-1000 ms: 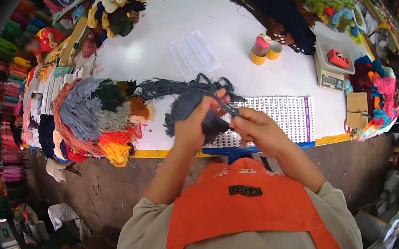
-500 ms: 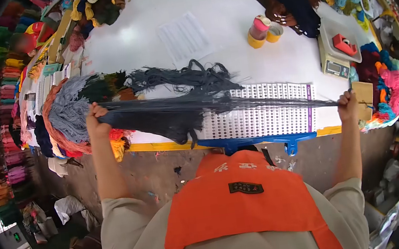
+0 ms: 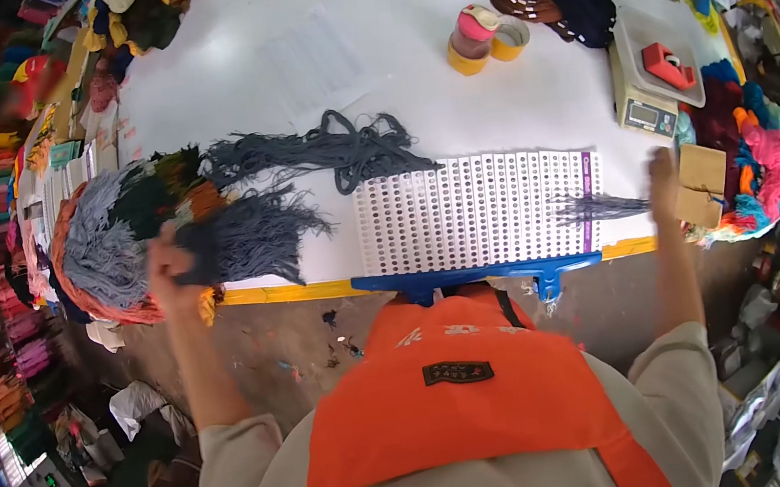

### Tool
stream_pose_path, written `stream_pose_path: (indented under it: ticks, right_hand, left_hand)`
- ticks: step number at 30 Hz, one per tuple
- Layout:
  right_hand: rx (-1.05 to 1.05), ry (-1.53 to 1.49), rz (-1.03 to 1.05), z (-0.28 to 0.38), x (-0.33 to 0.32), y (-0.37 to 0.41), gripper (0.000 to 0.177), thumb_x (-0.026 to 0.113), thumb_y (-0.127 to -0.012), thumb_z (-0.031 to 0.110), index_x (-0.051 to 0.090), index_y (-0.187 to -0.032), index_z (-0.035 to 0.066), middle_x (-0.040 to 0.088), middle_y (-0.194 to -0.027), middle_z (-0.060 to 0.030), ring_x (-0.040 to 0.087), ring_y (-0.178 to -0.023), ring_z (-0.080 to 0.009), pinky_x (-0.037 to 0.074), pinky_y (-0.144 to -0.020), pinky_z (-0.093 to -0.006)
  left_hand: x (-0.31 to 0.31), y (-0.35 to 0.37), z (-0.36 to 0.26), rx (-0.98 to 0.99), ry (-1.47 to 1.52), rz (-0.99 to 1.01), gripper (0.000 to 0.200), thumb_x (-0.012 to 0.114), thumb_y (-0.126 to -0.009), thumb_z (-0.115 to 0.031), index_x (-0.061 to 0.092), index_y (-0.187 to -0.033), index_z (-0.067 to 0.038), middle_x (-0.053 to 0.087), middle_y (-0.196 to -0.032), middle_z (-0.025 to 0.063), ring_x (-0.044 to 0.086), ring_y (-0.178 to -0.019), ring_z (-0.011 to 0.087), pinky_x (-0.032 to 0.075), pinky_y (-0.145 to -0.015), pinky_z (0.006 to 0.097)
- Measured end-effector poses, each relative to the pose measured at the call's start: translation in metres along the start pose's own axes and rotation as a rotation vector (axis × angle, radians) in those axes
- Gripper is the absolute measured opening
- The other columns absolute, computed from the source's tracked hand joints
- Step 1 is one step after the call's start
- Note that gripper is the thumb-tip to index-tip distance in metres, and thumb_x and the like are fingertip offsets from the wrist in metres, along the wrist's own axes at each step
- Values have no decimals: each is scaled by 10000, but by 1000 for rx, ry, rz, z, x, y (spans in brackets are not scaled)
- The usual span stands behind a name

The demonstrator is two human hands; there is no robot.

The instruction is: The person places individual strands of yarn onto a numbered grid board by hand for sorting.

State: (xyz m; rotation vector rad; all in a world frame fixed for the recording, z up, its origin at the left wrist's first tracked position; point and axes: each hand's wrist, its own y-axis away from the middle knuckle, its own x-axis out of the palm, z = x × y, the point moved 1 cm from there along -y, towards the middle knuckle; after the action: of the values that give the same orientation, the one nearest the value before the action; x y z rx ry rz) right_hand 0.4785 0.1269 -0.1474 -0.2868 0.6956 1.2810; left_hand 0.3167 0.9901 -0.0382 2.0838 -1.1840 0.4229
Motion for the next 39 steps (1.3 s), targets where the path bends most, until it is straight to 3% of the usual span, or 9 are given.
stream_pose_path:
  ticks: [2, 8, 15, 20, 24, 26, 33, 36, 39]
  right_hand:
    - [-449, 25, 5, -49, 121, 5, 285, 423, -1016, 277, 590, -1105, 63, 547, -771, 20, 494, -654, -99, 411, -565, -293]
    - [-132, 209, 598, 122, 262, 74, 198, 512, -970, 315, 569, -1018, 131, 671, -761, -170, 661, -733, -385, 508, -658, -480]
    - [-359, 318, 565, 97, 317, 59, 171, 518, -968, 298, 559, -1026, 143, 652, -689, -151, 651, -675, -376, 499, -610, -478]
    - [-399, 175, 575, 90, 315, 57, 159, 552, -956, 258, 548, -1055, 134, 657, -690, -134, 649, -650, -359, 495, -579, -454]
    - [-313, 116, 568, 86, 315, 55, 182, 562, -952, 228, 525, -1097, 124, 654, -681, -114, 648, -639, -341, 493, -577, -435]
    - [-151, -11, 654, 84, 312, 52, 235, 559, -957, 220, 501, -1162, 122, 649, -670, -95, 644, -619, -325, 491, -578, -418]
    - [18, -160, 879, 87, 305, 43, 162, 535, -983, 141, 578, -1116, 60, 644, -722, -35, 590, -600, -95, 483, -561, -244]
    - [58, -388, 962, 67, 309, 38, 144, 540, -984, 126, 571, -1100, 46, 654, -752, -33, 584, -629, -77, 483, -568, -226]
    - [101, -426, 992, 75, 304, 36, 153, 552, -937, 33, 574, -1087, 19, 648, -771, -47, 541, -613, -72, 456, -560, -226]
  left_hand:
    - [73, 9, 96, -93, -240, -9, 352, 509, -996, -229, 554, -1216, 43, 296, -546, -86, 276, -465, 24, 230, -466, 209]
    - [151, -31, 311, -696, -270, -10, 211, 651, -909, -182, 659, -1043, -19, 661, -882, 52, 468, -561, 63, 384, -518, 211]
    - [180, -77, 431, -483, -841, -79, 156, 665, -871, -164, 694, -869, -11, 666, -771, 60, 603, -525, 143, 394, -439, 255]
    - [163, -74, 444, 699, -1658, 467, 187, 591, -927, -161, 667, -880, 3, 616, -705, 88, 584, -531, 162, 455, -564, 305]
    - [173, -82, 441, 915, -1710, 531, 159, 567, -939, -130, 662, -941, -3, 600, -705, 86, 554, -530, 168, 464, -629, 318]
    - [173, -89, 440, 326, -1261, 569, 137, 573, -930, -101, 650, -989, -4, 606, -720, 71, 537, -534, 150, 454, -582, 295]
    - [179, -88, 436, -155, -950, 444, 90, 586, -925, -80, 639, -966, -20, 604, -711, 17, 520, -553, 77, 422, -506, 239]
    - [147, -99, 426, 29, -1211, 597, 95, 594, -924, -75, 618, -986, -8, 614, -723, 32, 523, -553, 86, 418, -501, 236]
    - [168, -93, 401, -320, -763, 243, 110, 619, -924, -106, 623, -952, -1, 611, -702, 29, 531, -553, 96, 413, -499, 243]
